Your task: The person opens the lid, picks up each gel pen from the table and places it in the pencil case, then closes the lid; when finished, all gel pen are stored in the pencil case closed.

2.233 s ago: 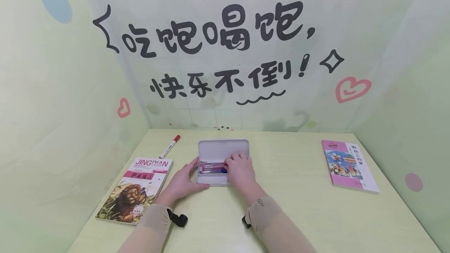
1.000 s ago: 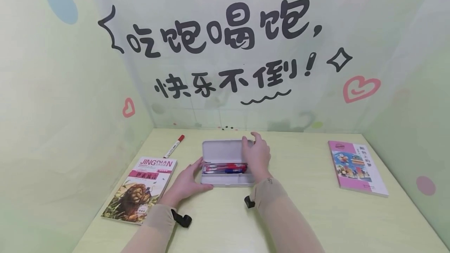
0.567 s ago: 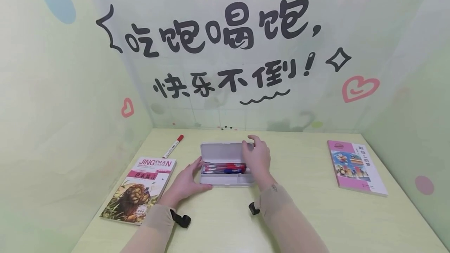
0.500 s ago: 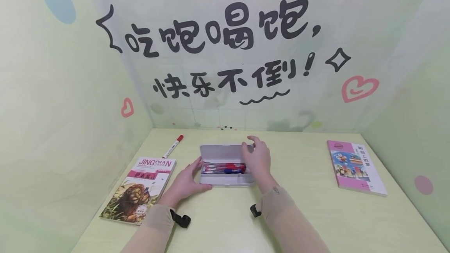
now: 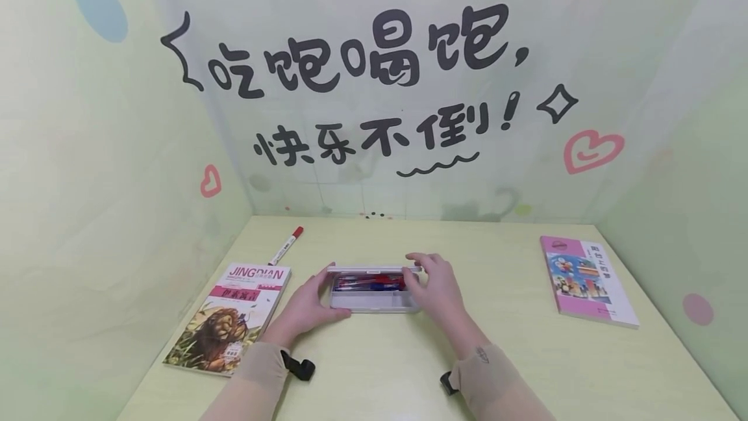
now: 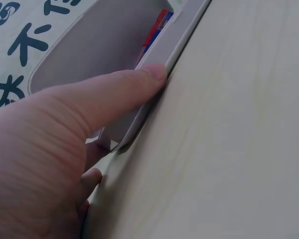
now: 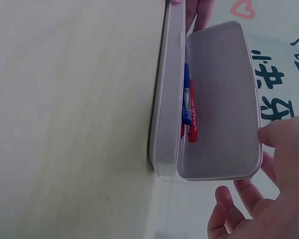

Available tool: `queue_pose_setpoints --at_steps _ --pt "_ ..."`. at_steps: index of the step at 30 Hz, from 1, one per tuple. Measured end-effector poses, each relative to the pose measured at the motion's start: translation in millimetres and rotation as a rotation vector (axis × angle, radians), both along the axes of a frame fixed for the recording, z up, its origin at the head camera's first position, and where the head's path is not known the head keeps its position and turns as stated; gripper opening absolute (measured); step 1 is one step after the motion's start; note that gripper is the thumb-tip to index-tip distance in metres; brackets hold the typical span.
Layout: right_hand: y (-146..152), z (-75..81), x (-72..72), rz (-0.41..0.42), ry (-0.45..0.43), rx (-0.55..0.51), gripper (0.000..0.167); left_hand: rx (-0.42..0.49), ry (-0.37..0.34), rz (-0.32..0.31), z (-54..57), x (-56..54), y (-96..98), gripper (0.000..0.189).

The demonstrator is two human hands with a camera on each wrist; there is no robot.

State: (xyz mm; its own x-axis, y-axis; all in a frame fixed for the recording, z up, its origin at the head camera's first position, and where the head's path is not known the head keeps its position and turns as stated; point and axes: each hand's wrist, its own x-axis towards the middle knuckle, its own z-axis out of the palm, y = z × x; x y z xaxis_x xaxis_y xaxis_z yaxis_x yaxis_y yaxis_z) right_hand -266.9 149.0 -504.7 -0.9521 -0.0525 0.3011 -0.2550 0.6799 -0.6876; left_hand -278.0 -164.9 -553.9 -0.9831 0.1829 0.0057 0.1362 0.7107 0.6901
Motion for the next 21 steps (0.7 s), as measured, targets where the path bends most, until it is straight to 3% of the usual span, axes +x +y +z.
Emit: queue_pose_setpoints --at_steps 3,7,12,21 --pt "3.6 -2.4 6.6 0.036 0.039 0.062 0.029 0.033 0.008 -0.012 0.9 1.3 -2.0 0.12" --pt "7.1 -3.6 14.4 0.072 0.105 0.156 0.016 0.113 0.004 -0.038 1.6 1.7 -5.9 0.096" --pt "9.3 -4.4 22.8 0.106 0.14 0.265 0.015 0.158 -0.004 -0.044 -0.2 0.4 -9.0 0.069" --pt "9.5 -11.1 31.2 0.143 0.152 0.356 0.017 0.184 -0.01 -0.019 -2.8 -0.4 -7.7 0.057"
